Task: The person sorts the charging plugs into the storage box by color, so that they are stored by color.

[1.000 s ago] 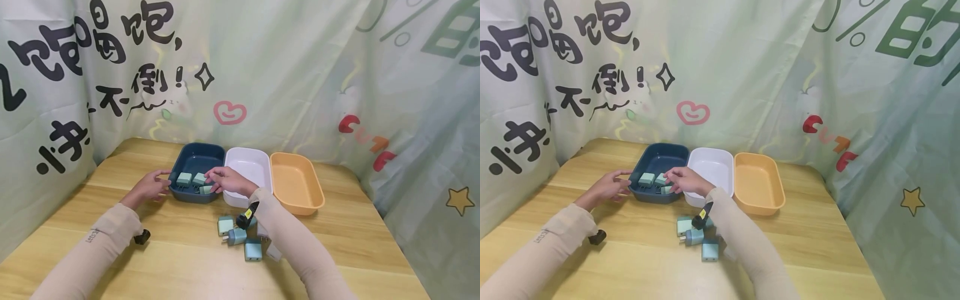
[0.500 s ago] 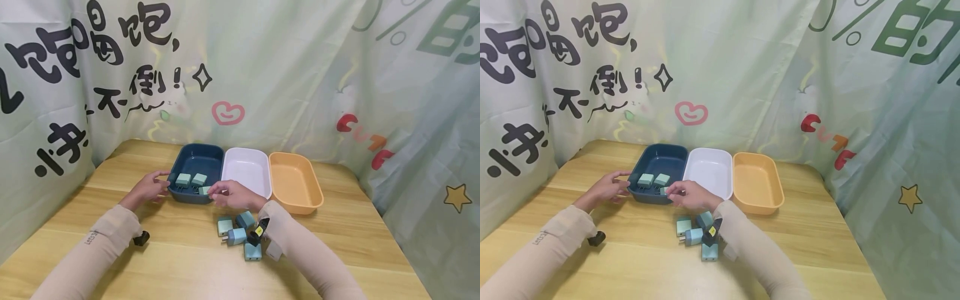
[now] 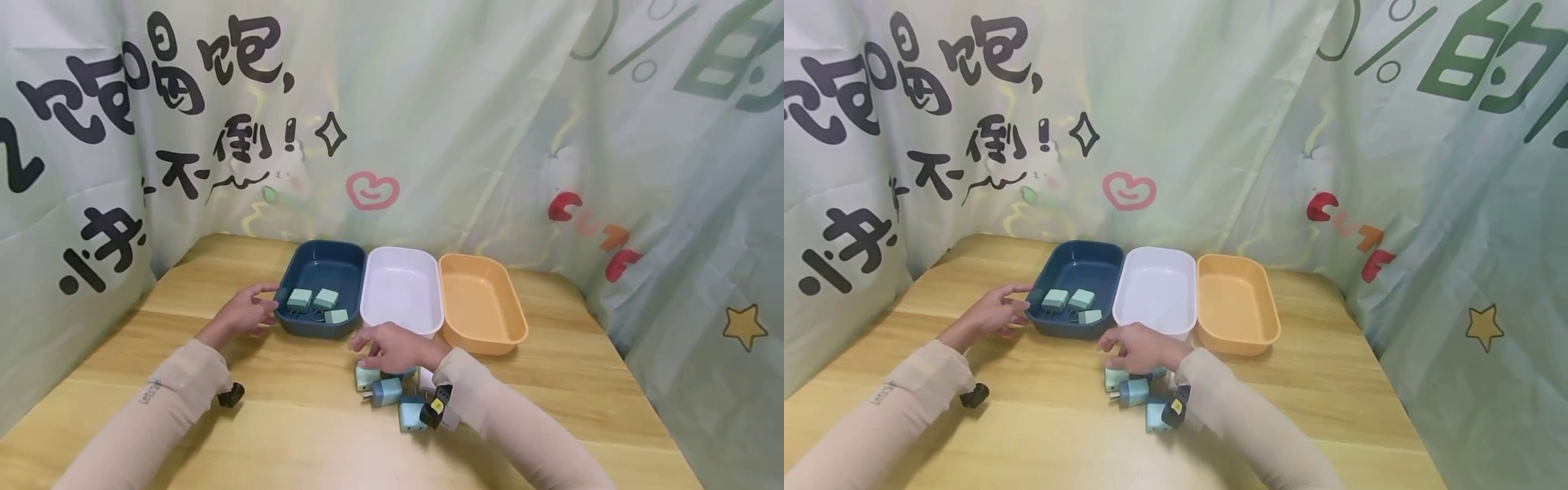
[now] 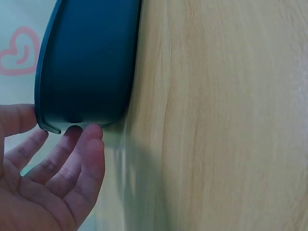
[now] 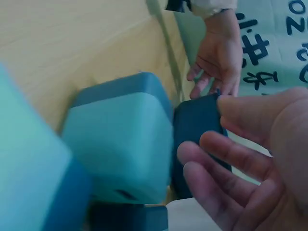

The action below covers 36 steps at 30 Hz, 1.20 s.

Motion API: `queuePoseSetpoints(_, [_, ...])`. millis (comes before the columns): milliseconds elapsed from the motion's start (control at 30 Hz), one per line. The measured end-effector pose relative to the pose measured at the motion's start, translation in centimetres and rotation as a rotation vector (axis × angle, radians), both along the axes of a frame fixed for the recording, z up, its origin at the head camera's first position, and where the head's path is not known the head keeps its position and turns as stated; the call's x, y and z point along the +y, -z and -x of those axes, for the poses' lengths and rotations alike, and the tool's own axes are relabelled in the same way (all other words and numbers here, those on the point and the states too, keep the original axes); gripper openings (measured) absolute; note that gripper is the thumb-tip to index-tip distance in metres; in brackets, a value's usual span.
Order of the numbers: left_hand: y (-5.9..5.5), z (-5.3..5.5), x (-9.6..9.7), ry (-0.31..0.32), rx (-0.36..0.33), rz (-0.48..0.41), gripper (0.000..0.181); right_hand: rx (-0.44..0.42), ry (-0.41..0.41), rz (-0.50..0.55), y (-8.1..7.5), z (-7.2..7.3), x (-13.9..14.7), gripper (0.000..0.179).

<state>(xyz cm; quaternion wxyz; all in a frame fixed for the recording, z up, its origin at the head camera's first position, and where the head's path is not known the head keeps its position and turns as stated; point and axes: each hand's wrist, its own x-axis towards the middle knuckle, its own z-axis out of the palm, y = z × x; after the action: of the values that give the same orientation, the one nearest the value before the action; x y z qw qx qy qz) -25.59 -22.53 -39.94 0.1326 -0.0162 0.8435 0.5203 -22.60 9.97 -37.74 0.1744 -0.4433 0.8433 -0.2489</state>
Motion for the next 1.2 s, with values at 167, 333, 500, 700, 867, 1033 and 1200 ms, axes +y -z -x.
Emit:
queuePoseSetpoints(167, [0.3, 0.1, -0.1, -0.01, -0.002, -0.005, 0.05, 0.111, -0.021, -0.129, 0.1, -0.5, 0.0, 0.035])
queuePoseSetpoints(333, [0.5, 0.1, -0.1, -0.011, -0.003, -0.006, 0.05, 0.132, -0.001, -0.197, 0.2, -0.8, 0.3, 0.038])
queuePoseSetpoints(500, [0.5, 0.0, 0.0, -0.01, -0.011, 0.0, 0.051, 0.094, 0.019, -0.215, 0.4, -0.9, 0.5, 0.041])
queuePoseSetpoints(700, [0.3, 0.1, 0.0, -0.018, -0.007, 0.003, 0.051, 0.124, 0.029, -0.219, 0.9, -0.8, 0.3, 0.047])
queuePoseSetpoints(867, [0.2, 0.3, -0.1, -0.018, -0.016, 0.005, 0.051, 0.153, 0.029, -0.212, 1.1, -0.6, 0.2, 0.057])
queuePoseSetpoints(1033, [0.3, 0.4, -0.1, -0.014, -0.014, 0.006, 0.051, 0.16, 0.028, -0.218, 1.0, -0.3, 0.2, 0.058])
queuePoseSetpoints(1200, [0.2, 0.4, -0.1, -0.011, -0.016, 0.016, 0.051, 0.153, 0.012, -0.212, 1.2, -0.2, 0.2, 0.051])
